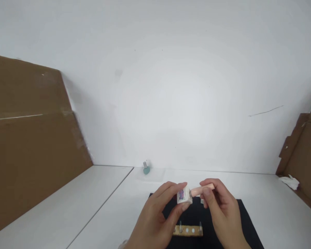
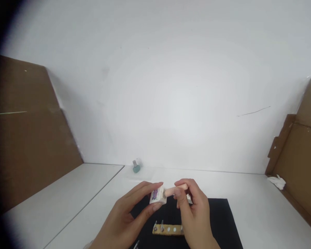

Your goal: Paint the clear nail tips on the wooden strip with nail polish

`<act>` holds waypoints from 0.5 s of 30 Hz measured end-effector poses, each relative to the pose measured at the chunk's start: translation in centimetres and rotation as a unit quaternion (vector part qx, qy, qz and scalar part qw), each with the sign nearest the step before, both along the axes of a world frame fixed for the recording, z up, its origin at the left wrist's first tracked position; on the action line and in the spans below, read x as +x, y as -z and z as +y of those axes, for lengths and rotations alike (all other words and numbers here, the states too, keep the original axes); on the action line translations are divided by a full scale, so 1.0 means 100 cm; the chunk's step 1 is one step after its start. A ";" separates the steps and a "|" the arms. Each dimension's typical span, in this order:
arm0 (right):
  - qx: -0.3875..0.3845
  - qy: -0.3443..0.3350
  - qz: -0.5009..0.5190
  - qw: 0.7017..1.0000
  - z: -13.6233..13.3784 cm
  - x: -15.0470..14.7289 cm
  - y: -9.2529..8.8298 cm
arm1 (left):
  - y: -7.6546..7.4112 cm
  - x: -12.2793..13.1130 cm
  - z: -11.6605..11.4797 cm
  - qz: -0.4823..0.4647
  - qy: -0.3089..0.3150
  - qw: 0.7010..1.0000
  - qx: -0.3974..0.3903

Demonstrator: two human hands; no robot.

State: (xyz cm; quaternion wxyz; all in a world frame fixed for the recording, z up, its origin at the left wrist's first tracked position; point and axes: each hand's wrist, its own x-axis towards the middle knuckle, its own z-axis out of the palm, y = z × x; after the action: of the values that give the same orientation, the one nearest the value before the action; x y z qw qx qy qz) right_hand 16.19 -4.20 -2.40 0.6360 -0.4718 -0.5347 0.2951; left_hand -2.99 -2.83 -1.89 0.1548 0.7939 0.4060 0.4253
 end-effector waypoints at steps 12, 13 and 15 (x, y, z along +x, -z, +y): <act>0.002 -0.003 0.010 1.000 0.001 0.002 -0.002 | -0.008 0.011 -0.001 -0.040 -0.035 0.995 0.088; 0.011 0.010 -0.006 1.000 -0.001 0.001 -0.002 | -0.010 0.011 -0.001 -0.049 -0.027 0.996 0.069; 0.022 0.018 -0.027 0.999 -0.002 0.001 -0.002 | -0.013 0.010 -0.001 -0.065 -0.011 0.997 0.028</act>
State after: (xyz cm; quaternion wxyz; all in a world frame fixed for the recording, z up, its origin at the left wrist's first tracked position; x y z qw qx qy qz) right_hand 16.32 -4.40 -2.18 0.6370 -0.4752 -0.5489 0.2592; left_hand -1.98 -2.92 -0.63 0.1533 0.7640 0.3920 0.4890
